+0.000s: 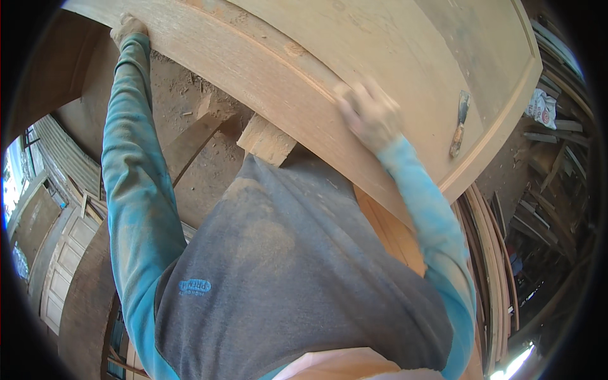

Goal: The person sands the panels and frame of a wooden door using a sanding block and scrapes the grooves with a metal tool.

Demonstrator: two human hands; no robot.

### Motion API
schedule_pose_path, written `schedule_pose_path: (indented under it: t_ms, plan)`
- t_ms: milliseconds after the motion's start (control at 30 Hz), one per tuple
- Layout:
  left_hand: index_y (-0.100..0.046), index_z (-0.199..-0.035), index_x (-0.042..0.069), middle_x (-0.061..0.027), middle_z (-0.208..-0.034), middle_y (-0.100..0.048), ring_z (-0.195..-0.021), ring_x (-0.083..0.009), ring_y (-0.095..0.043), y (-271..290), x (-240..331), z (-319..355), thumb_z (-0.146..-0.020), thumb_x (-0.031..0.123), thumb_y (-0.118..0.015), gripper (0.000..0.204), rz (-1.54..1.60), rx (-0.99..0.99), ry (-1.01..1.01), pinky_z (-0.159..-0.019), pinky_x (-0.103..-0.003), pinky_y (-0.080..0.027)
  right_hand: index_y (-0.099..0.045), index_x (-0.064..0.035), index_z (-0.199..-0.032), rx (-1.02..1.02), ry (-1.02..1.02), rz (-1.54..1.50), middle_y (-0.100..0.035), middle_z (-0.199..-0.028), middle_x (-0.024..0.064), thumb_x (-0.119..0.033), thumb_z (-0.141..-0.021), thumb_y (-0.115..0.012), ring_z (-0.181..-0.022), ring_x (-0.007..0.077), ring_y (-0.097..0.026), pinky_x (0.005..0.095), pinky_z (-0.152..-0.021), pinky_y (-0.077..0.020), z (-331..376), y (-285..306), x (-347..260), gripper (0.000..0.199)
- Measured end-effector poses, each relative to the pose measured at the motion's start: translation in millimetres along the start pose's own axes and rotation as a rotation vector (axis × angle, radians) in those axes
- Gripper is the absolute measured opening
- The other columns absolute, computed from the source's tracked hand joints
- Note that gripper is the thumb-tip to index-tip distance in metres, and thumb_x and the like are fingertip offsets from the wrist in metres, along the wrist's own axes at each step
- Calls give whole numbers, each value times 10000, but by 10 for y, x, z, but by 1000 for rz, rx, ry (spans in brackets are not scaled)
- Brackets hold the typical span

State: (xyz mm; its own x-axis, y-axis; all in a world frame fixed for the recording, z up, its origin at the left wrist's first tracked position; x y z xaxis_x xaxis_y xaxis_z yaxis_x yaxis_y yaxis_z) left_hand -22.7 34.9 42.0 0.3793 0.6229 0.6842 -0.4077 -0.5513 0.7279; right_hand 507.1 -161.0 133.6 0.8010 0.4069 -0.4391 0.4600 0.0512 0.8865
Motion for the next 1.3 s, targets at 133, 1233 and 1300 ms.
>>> schedule_pose_path:
  t_ms: [133,1233,1300]
  plan:
    - [-492,-1400,-167,-329,-1410,-581,-1345,-399,-564,-95,88,-108,-1020,449,-532,725,9,-93,-106,-1129,-407,-426,-650,-72,-1015,24,66,-4,-624,-933,116,-286,-951,-716,-742,312,-685,430,-603,-577,-712,-320,-308,233]
    - [-678,-1218,10,-194,-1322,-669,-1233,-354,-639,-27,-313,-253,-974,312,-539,412,-52,-70,10,-1016,-410,-514,-651,-94,-955,-12,1,14,-617,-858,85,-237,-872,-799,-674,247,-672,387,-559,-563,372,159,234,222]
    - [-703,-1186,39,-175,-1297,-687,-1208,-347,-656,-159,-403,-368,-973,271,-536,356,-48,-81,25,-993,-411,-532,-660,-99,-960,-35,-73,61,-642,-872,81,-235,-880,-796,-682,237,-679,380,-562,-570,901,321,428,209]
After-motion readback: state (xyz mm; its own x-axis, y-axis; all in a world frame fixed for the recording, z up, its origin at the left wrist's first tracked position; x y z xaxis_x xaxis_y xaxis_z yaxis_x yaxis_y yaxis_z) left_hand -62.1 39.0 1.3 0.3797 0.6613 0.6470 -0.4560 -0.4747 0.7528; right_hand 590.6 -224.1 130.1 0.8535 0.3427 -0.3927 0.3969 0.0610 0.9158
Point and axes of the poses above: each hand's wrist, its own z-axis away from the middle knuckle, its own y-axis out of the back of the hand, x = y × z, the point moved 8 cm from there along -z, towards the middle knuckle
